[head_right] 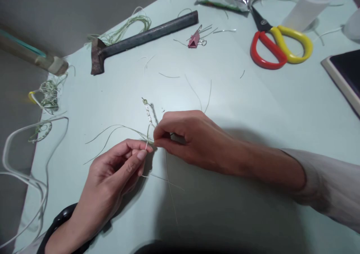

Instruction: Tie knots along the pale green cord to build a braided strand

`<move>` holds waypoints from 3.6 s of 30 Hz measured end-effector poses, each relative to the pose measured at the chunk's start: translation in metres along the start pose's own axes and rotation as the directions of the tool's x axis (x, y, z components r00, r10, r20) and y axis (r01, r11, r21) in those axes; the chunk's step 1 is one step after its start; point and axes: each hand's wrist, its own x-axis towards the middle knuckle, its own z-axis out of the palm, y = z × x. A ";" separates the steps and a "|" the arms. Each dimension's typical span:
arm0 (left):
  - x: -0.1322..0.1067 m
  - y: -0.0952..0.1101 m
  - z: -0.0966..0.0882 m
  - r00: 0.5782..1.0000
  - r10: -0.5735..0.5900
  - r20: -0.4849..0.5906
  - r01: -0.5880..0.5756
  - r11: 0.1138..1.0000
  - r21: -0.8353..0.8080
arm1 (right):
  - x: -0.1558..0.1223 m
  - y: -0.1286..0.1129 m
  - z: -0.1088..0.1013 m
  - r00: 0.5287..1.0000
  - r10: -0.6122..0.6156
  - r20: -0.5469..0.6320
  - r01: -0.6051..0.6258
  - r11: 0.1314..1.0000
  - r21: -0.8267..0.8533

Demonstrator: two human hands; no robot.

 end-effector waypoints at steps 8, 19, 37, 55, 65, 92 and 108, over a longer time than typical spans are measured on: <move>-0.002 0.000 0.004 0.996 0.084 -0.042 -0.078 0.987 0.138 | -0.001 -0.003 0.003 0.997 -0.037 -0.073 0.038 0.999 0.013; -0.006 -0.004 0.007 0.960 0.274 0.062 -0.278 0.891 0.360 | -0.003 0.000 0.010 0.989 -0.140 0.036 0.145 0.959 -0.244; 0.003 0.004 0.002 0.984 0.112 0.139 -0.138 0.971 0.197 | 0.000 0.015 -0.004 0.863 -0.453 0.224 0.505 0.795 -0.335; 0.034 0.110 -0.048 0.530 0.795 0.295 -0.591 0.097 0.801 | 0.005 0.008 0.003 0.985 -0.159 -0.064 0.160 0.987 -0.004; 0.026 0.021 -0.014 0.458 0.823 0.337 -0.763 0.169 0.624 | 0.004 -0.003 0.001 0.979 0.177 -0.103 -0.147 0.957 0.249; 0.042 0.006 -0.015 0.536 0.777 0.330 -0.728 0.228 0.646 | -0.005 0.013 0.016 0.946 -0.314 -0.078 0.257 0.876 -0.407; 0.042 0.016 -0.019 0.769 0.510 0.386 -0.630 0.500 0.594 | -0.001 0.019 0.014 0.942 -0.334 0.037 0.327 0.886 -0.330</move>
